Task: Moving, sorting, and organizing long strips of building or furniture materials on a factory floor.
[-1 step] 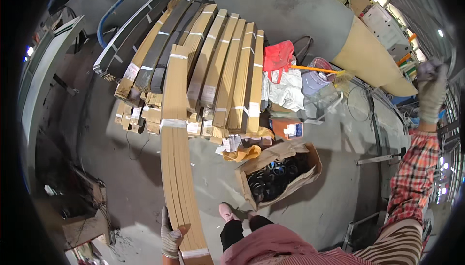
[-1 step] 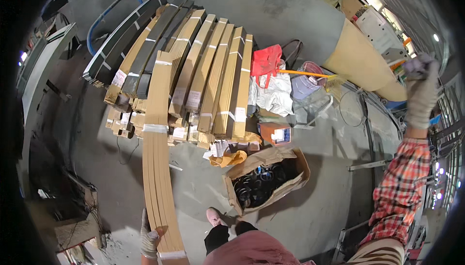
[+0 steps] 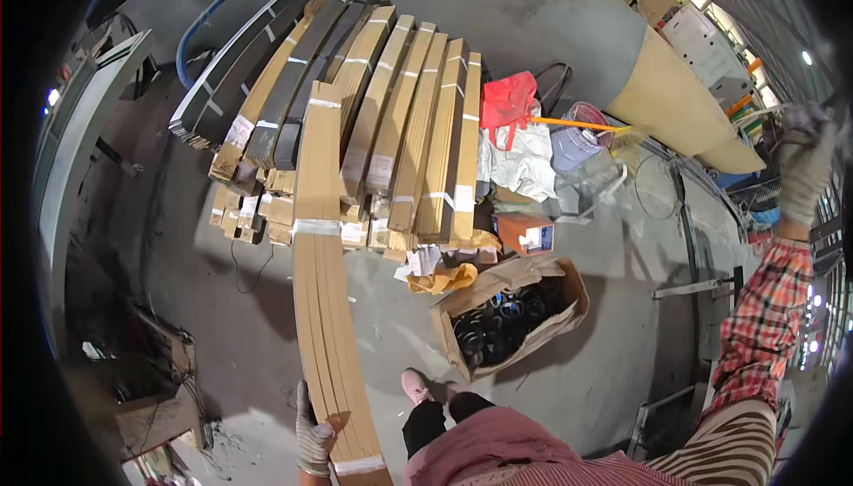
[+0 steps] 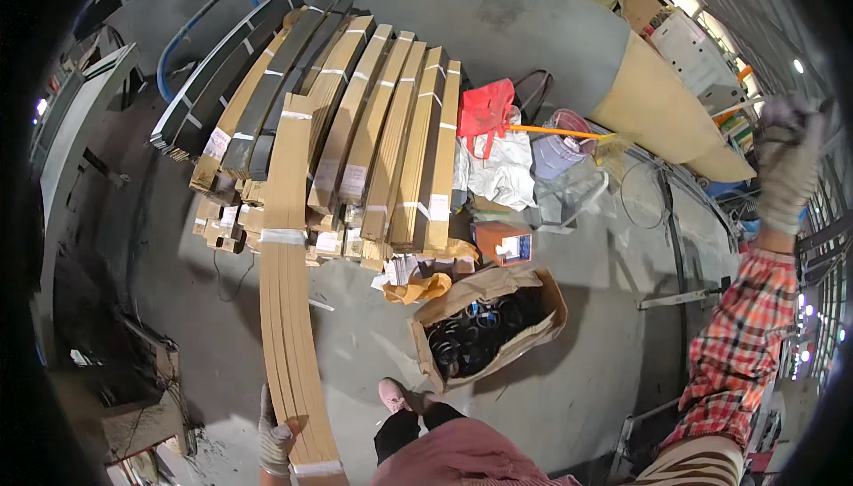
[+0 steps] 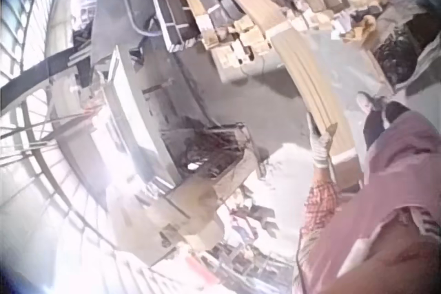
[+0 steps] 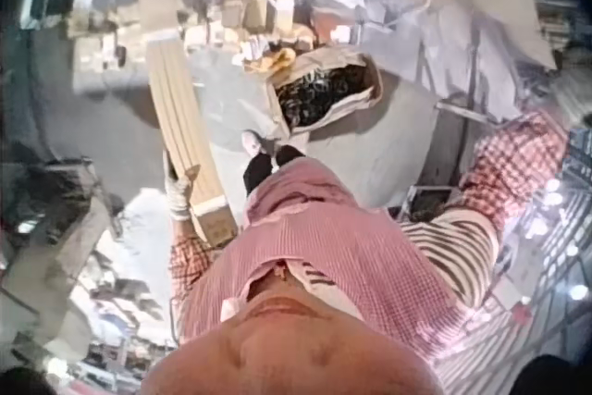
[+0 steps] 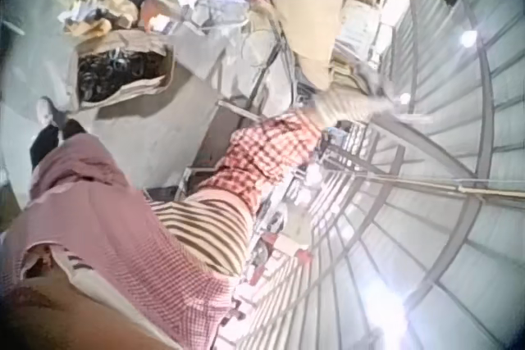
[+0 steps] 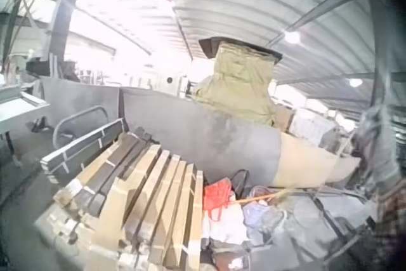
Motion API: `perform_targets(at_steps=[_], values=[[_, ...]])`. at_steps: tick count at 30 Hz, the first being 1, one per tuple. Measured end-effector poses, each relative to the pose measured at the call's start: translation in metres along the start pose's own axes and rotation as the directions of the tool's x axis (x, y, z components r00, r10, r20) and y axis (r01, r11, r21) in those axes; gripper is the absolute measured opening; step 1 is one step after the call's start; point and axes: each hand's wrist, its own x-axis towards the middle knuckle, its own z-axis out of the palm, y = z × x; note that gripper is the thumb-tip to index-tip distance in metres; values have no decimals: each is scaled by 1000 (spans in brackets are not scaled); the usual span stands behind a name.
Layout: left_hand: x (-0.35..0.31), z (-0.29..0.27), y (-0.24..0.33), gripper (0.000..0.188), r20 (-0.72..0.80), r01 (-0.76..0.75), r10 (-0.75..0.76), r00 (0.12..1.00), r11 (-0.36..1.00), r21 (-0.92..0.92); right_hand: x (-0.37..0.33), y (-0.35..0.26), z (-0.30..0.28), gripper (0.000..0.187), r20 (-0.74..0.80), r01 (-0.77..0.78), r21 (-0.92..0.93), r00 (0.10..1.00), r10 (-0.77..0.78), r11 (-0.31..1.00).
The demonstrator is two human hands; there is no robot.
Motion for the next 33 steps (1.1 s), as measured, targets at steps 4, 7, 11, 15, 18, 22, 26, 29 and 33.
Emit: perform_targets(at_steps=[4,7,11,15,18,22,26,29,33], values=[[-6,14,17,100,6,41,-41,999,997,58,80,173,-193,64,-29,-520,-97,854,520,849],[-9,20,35,100,30,-7,4,1000,995,99,14,148,-192,63,27,-697,-80,714,700,713],[15,42,67,101,113,-37,23,993,992,118,-86,126,-182,60,223,-799,-207,524,822,565],[64,52,86,110,156,-95,66,986,978,187,-179,83,-163,58,387,-828,-326,324,863,457],[103,70,102,112,167,-88,59,984,981,174,-231,46,-150,56,464,-834,-389,189,865,391],[166,70,120,106,259,-140,104,960,982,124,-273,-2,-142,54,506,-835,-447,61,860,322],[249,91,157,74,319,-244,134,938,910,336,-296,-51,-158,52,461,-830,-509,-36,887,230],[379,8,216,58,348,-252,56,936,796,551,-298,-93,-168,50,426,-837,-521,-86,900,167],[430,118,245,44,293,-426,471,832,206,881,-296,-166,-217,48,218,-822,-570,-137,966,12]])
